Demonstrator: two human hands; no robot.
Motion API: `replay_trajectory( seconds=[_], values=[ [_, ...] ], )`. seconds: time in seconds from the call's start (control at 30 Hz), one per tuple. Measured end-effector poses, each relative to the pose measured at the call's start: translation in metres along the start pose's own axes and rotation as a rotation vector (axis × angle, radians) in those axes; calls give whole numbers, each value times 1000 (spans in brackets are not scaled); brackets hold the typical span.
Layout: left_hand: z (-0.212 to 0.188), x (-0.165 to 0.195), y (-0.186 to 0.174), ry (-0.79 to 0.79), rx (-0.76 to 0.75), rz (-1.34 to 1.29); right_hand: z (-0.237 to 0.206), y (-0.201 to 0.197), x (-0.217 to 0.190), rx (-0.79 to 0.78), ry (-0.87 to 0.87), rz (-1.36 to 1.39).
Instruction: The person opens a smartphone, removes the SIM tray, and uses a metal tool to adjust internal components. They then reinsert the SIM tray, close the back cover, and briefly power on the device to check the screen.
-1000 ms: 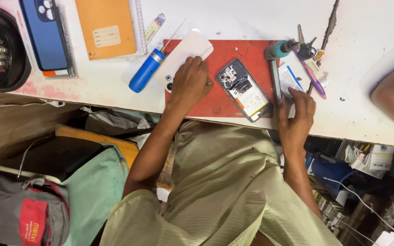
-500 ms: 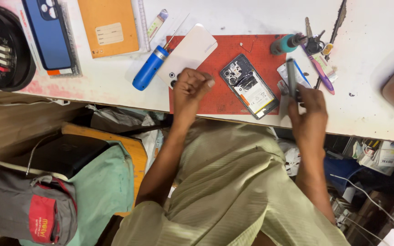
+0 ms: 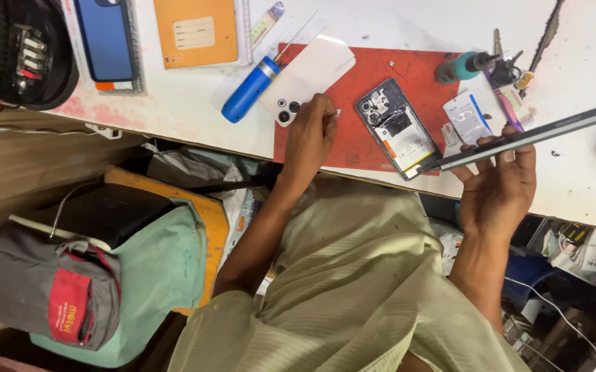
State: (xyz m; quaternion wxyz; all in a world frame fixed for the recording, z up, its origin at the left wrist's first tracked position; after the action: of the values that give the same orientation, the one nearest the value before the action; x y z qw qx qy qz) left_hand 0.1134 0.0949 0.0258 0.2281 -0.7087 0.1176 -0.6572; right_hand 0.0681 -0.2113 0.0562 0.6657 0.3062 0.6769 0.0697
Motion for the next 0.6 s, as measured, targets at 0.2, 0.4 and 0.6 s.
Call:
replay_trajectory(
  seconds=[0.2,0.4,0.6],
  values=[
    [8,-5,-4,29,5,123,-9,-7,12,10,5,-57],
    [10,-4,-14,0,-9,117,-13,-9,13,-3,-4,-44],
    [-3,3,-9,-171,-146,-229,-14,0,15,41,-6,49]
  ],
)
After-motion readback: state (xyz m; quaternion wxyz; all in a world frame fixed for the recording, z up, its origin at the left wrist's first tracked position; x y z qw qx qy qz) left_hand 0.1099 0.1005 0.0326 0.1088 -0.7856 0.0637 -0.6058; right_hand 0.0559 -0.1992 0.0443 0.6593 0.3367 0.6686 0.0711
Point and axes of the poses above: each hand's wrist, its own z-axis towards the middle knuckle, its own y-axis out of the palm, x = y × z, the point moved 5 cm from there along z, towards the middle knuckle, and after that the axes turned 13 degrees about -y, right-handed, at the moved point
